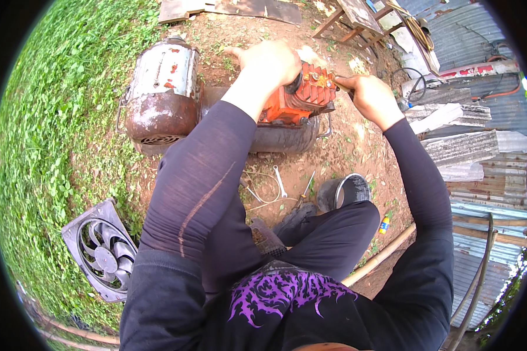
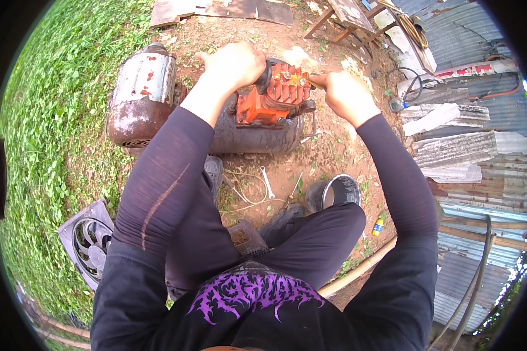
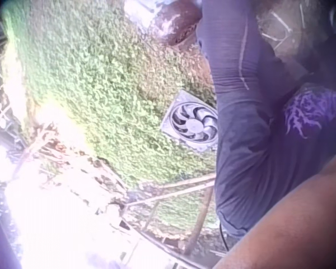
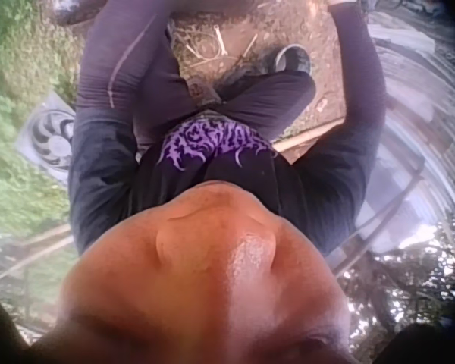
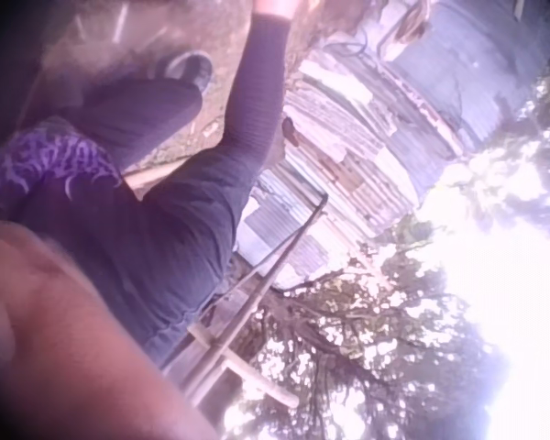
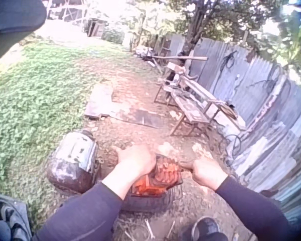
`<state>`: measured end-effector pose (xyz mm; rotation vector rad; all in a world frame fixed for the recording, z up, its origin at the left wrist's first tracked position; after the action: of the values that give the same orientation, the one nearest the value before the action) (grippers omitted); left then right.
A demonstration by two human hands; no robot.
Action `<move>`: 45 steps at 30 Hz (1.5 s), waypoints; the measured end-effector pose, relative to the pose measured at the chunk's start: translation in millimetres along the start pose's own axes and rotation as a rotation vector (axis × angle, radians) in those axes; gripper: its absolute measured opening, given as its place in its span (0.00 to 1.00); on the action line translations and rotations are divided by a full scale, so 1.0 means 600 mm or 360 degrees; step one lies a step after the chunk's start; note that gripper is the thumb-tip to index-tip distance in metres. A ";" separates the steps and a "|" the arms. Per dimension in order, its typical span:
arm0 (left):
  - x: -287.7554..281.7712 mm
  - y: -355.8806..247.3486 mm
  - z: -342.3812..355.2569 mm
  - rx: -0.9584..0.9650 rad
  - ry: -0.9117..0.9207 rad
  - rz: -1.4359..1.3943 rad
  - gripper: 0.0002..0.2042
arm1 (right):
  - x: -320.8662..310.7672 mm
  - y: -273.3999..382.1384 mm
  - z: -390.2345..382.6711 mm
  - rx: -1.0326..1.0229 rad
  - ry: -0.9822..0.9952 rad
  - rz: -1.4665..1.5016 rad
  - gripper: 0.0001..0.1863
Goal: The person works on an air compressor unit outdoors, using a cloth to wipe the motor and pump components and dipping the cloth into a bucket of water.
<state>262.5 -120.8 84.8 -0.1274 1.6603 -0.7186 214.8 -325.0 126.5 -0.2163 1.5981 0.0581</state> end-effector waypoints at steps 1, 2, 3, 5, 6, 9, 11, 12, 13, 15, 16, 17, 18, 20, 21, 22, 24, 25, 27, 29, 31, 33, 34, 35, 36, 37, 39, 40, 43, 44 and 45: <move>-0.002 0.005 0.002 -0.0022 0.0000 0.0005 0.24 | -0.010 0.004 -0.006 0.0005 -0.0062 0.0090 0.24; -0.004 0.010 0.003 -0.0045 0.0000 0.0012 0.24 | -0.017 0.003 -0.015 0.0131 -0.0084 0.0244 0.25; -0.002 0.003 0.004 -0.0025 0.0006 0.0013 0.24 | -0.014 0.001 -0.029 0.0156 -0.0219 0.0335 0.26; -0.003 -0.001 0.003 -0.0005 0.0009 0.0033 0.24 | 0.028 -0.007 -0.051 0.0185 -0.0496 0.0534 0.28; 0.002 -0.006 0.004 0.0008 0.0020 0.0019 0.24 | 0.058 0.003 -0.065 0.0088 -0.0472 0.0379 0.30; 0.000 -0.006 0.002 0.0019 0.0019 0.0006 0.25 | 0.110 0.030 -0.094 0.0082 -0.0482 0.0169 0.35; 0.002 -0.009 -0.003 0.0035 0.0018 0.0000 0.25 | 0.092 0.042 -0.108 0.0112 -0.0361 -0.0065 0.35; 0.002 -0.009 -0.002 0.0031 0.0013 0.0001 0.25 | 0.081 0.041 -0.112 0.0137 -0.0305 -0.0196 0.34; 0.002 -0.008 0.000 0.0029 0.0007 0.0001 0.25 | 0.076 0.041 -0.110 0.0111 -0.0312 -0.0238 0.33; 0.001 -0.009 0.000 0.0030 0.0010 0.0001 0.25 | 0.069 0.042 -0.096 0.0056 -0.0325 -0.0322 0.30; 0.001 -0.010 -0.001 0.0034 0.0019 0.0001 0.25 | 0.063 0.052 -0.091 0.0004 -0.0307 -0.0344 0.27; 0.001 -0.013 -0.002 0.0037 0.0027 0.0001 0.25 | 0.066 0.056 -0.087 -0.0039 -0.0301 -0.0435 0.26; 0.001 -0.015 -0.003 0.0027 0.0045 0.0018 0.25 | 0.071 0.061 -0.081 -0.0078 -0.0295 -0.0519 0.25; 0.004 -0.022 -0.008 0.0007 0.0082 0.0053 0.25 | 0.071 0.068 -0.083 -0.0118 -0.0306 -0.0665 0.25; 0.004 -0.025 -0.010 0.0017 0.0088 0.0051 0.25 | 0.061 0.071 -0.088 -0.0120 -0.0324 -0.0731 0.25; 0.004 -0.028 -0.014 0.0028 0.0094 0.0050 0.25 | 0.054 0.073 -0.090 -0.0123 -0.0342 -0.0798 0.25; 0.004 -0.029 -0.015 0.0040 0.0091 0.0043 0.26 | 0.055 0.075 -0.078 -0.0106 -0.0310 -0.0846 0.25; 0.002 -0.026 -0.015 0.0042 0.0082 0.0038 0.26 | 0.057 0.077 -0.073 -0.0095 -0.0289 -0.0873 0.25; 0.002 -0.021 -0.014 0.0026 0.0083 0.0045 0.26 | 0.059 0.081 -0.074 -0.0079 -0.0291 -0.0882 0.24; 0.002 -0.013 -0.016 -0.0014 0.0102 0.0069 0.26 | 0.057 0.085 -0.083 -0.0077 -0.0251 -0.0868 0.24; 0.003 -0.009 -0.020 -0.0019 0.0102 0.0102 0.26 | 0.059 0.073 -0.104 -0.0005 -0.0047 -0.0767 0.22; 0.003 -0.004 -0.025 -0.0020 0.0105 0.0089 0.26 | 0.053 0.037 -0.124 0.0213 0.0156 -0.0771 0.22; -0.004 -0.006 -0.024 -0.0002 0.0095 0.0058 0.26 | 0.045 0.012 -0.128 0.0193 -0.0017 -0.0887 0.23; -0.010 -0.010 -0.022 0.0017 0.0086 0.0027 0.26 | 0.034 -0.014 -0.133 0.0226 -0.0107 -0.0844 0.24; -0.011 -0.006 -0.021 0.0004 0.0087 0.0023 0.26 | 0.021 -0.015 -0.131 0.0238 -0.0199 -0.0774 0.24; -0.013 -0.003 -0.020 -0.0008 0.0088 0.0019 0.25 | 0.008 -0.014 -0.128 0.0253 -0.0290 -0.0704 0.25; -0.007 -0.001 -0.016 -0.0019 0.0080 0.0026 0.25 | 0.007 0.006 -0.108 0.0260 -0.0324 -0.0569 0.26; -0.003 0.000 -0.012 -0.0020 0.0061 0.0039 0.25 | 0.012 0.027 -0.095 0.0266 -0.0341 -0.0497 0.26; 0.004 -0.014 -0.012 0.0029 0.0067 0.0050 0.24 | 0.043 0.081 -0.079 0.0164 -0.0272 -0.0727 0.28; 0.003 -0.022 -0.015 0.0055 0.0076 0.0043 0.24 | 0.070 0.085 -0.081 0.0140 -0.0300 -0.0877 0.27; 0.006 -0.022 -0.013 0.0048 0.0066 0.0046 0.24 | 0.088 0.095 -0.080 0.0101 -0.0332 -0.1020 0.27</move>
<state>250.5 -130.1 88.9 -0.0675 1.6870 -0.7287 156.1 -283.1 70.3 -0.6411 1.2606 -0.4513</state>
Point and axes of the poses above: each hand's wrist, its own z-axis towards the middle knuckle, its own x-axis out of the palm, y = z × x, the point moved 8 cm from there along z, towards the middle knuckle, and after that the axes turned 11 degrees about x, right-handed, at the moved point
